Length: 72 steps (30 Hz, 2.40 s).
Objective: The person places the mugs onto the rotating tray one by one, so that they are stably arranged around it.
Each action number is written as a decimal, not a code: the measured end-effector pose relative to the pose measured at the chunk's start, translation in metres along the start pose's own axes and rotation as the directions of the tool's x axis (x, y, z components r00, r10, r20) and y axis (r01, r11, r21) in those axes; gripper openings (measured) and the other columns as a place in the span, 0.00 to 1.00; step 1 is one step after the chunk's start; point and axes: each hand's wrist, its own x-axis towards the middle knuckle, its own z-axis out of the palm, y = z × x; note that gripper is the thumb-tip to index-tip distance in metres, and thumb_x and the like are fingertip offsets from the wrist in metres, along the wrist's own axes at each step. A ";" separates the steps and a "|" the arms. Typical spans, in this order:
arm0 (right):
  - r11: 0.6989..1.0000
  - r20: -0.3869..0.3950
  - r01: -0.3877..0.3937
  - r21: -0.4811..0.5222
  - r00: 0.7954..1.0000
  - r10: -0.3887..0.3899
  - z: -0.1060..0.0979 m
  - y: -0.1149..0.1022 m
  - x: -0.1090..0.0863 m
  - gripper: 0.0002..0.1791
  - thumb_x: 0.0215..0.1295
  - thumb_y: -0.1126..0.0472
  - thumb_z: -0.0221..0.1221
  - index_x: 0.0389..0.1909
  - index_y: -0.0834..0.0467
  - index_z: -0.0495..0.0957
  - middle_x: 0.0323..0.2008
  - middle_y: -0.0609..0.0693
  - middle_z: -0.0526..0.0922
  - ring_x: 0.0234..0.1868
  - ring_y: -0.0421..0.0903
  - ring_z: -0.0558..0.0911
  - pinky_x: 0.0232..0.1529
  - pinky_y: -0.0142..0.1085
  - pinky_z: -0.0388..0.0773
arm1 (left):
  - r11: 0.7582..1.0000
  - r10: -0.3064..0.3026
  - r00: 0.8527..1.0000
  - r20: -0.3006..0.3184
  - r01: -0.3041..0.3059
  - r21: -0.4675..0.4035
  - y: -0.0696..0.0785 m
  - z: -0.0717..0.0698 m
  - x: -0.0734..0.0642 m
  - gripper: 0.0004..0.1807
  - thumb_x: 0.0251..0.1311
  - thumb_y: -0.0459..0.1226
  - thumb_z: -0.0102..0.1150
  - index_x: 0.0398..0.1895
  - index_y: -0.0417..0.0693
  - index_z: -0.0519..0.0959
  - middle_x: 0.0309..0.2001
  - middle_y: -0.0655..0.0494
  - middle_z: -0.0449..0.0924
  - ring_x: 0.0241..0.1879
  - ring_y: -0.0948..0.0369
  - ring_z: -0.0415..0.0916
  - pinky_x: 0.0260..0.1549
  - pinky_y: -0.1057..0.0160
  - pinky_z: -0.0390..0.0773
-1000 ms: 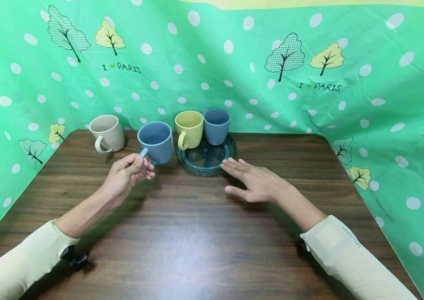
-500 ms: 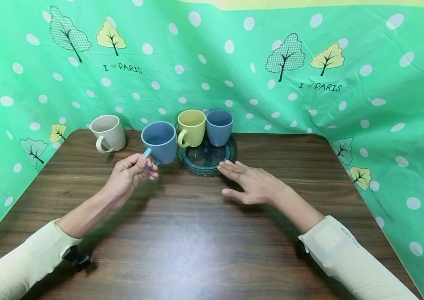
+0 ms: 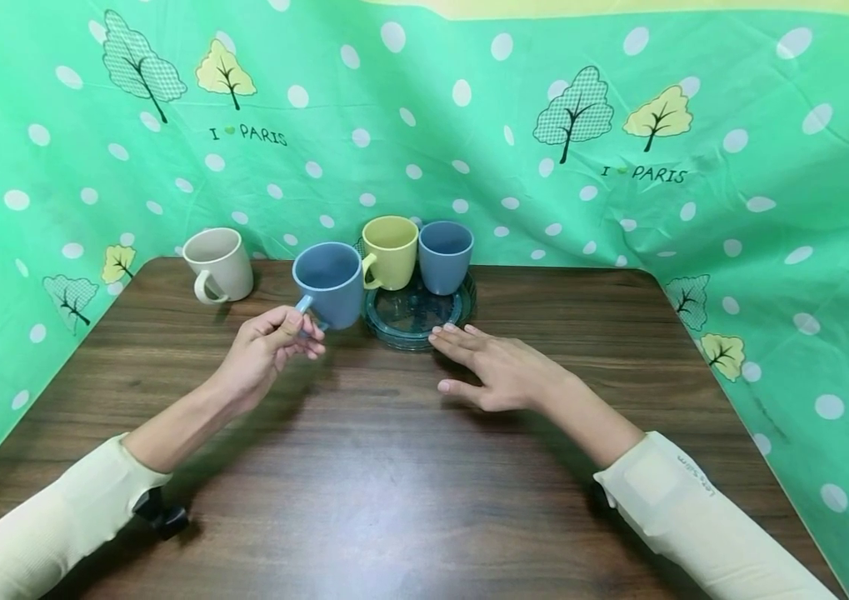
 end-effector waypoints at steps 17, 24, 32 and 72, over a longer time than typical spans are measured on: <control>1.000 0.004 0.017 0.001 1.000 -0.017 0.001 -0.009 0.005 0.43 0.87 0.34 0.54 0.92 0.48 0.58 0.92 0.51 0.58 0.92 0.57 0.59 0.90 0.60 0.63 | 1.000 -0.003 1.000 0.007 0.003 -0.026 -0.001 0.011 0.011 0.15 0.91 0.36 0.48 0.41 0.46 0.81 0.41 0.57 0.88 0.39 0.60 0.90 0.47 0.61 0.91; 1.000 0.007 0.003 0.002 1.000 -0.003 0.001 -0.011 0.005 0.42 0.88 0.33 0.53 0.92 0.46 0.57 0.92 0.49 0.57 0.92 0.59 0.59 0.89 0.61 0.64 | 0.999 0.005 1.000 0.000 -0.005 -0.036 -0.004 0.016 0.016 0.16 0.91 0.35 0.48 0.40 0.46 0.81 0.40 0.57 0.88 0.38 0.61 0.90 0.44 0.63 0.91; 1.000 -0.004 0.004 -0.002 1.000 -0.004 0.001 -0.012 0.004 0.41 0.89 0.35 0.53 0.92 0.47 0.58 0.92 0.50 0.57 0.92 0.58 0.59 0.90 0.60 0.63 | 0.999 0.009 1.000 -0.004 -0.009 -0.045 -0.009 0.019 0.022 0.16 0.91 0.35 0.48 0.40 0.47 0.82 0.39 0.58 0.88 0.38 0.61 0.90 0.43 0.64 0.90; 0.998 -0.009 -0.064 -0.026 0.998 0.064 0.000 -0.004 0.009 0.44 0.89 0.39 0.56 0.91 0.60 0.58 0.92 0.59 0.56 0.93 0.59 0.56 0.91 0.60 0.60 | 0.999 -0.009 1.000 0.016 0.010 -0.047 -0.020 0.044 0.038 0.14 0.91 0.36 0.50 0.44 0.42 0.82 0.40 0.56 0.88 0.38 0.61 0.91 0.43 0.64 0.91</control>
